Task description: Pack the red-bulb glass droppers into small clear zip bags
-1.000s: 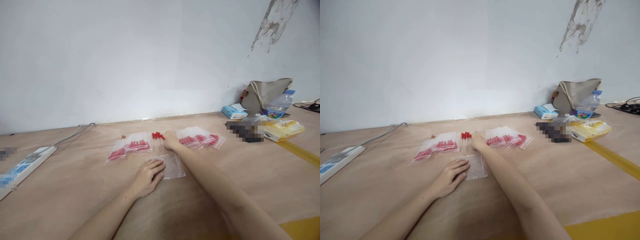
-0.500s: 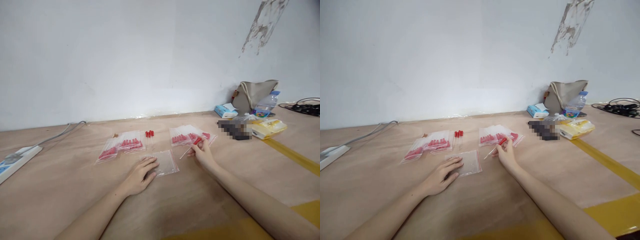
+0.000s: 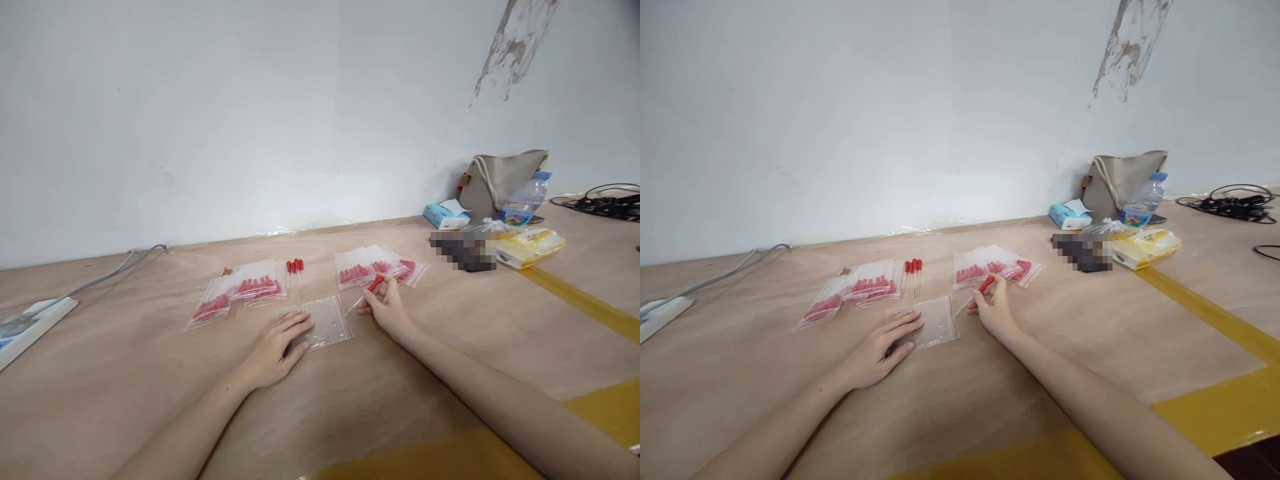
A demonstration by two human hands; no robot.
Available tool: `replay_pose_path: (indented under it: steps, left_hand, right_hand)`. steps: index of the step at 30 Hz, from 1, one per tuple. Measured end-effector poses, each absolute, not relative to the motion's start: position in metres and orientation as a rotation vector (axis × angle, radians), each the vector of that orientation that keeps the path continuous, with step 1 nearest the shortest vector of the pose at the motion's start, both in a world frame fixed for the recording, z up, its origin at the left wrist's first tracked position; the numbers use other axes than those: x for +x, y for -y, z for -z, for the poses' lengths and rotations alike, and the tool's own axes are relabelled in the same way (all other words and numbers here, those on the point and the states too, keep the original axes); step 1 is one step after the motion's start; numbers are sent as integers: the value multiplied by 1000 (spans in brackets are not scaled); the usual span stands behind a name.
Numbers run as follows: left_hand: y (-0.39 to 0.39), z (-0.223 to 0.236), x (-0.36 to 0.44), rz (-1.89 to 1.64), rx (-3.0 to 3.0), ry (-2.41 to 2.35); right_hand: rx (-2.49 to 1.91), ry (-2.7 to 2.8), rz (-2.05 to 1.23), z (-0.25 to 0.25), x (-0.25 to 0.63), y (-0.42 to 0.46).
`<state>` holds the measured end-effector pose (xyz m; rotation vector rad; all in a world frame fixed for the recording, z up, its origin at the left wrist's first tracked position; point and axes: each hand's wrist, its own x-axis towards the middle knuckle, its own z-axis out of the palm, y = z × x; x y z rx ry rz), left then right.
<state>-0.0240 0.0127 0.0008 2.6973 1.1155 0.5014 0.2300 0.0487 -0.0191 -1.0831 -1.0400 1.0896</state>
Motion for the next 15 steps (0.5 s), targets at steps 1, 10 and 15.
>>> replay_pose_path:
  steps: [1, 10, 15]
  left_hand:
    - [-13, -1, -24, -499, 2694, -1118]
    - [-15, -7, -20, -435, 2669, -1072]
    - [-15, -9, -14, -392, 2668, -1030]
  right_hand:
    - [-1086, 1026, -1085, 19, 229, -49]
    - [-1008, 1219, -1460, 11, 238, -35]
    - [-793, 1495, -1531, 5, 248, -34]
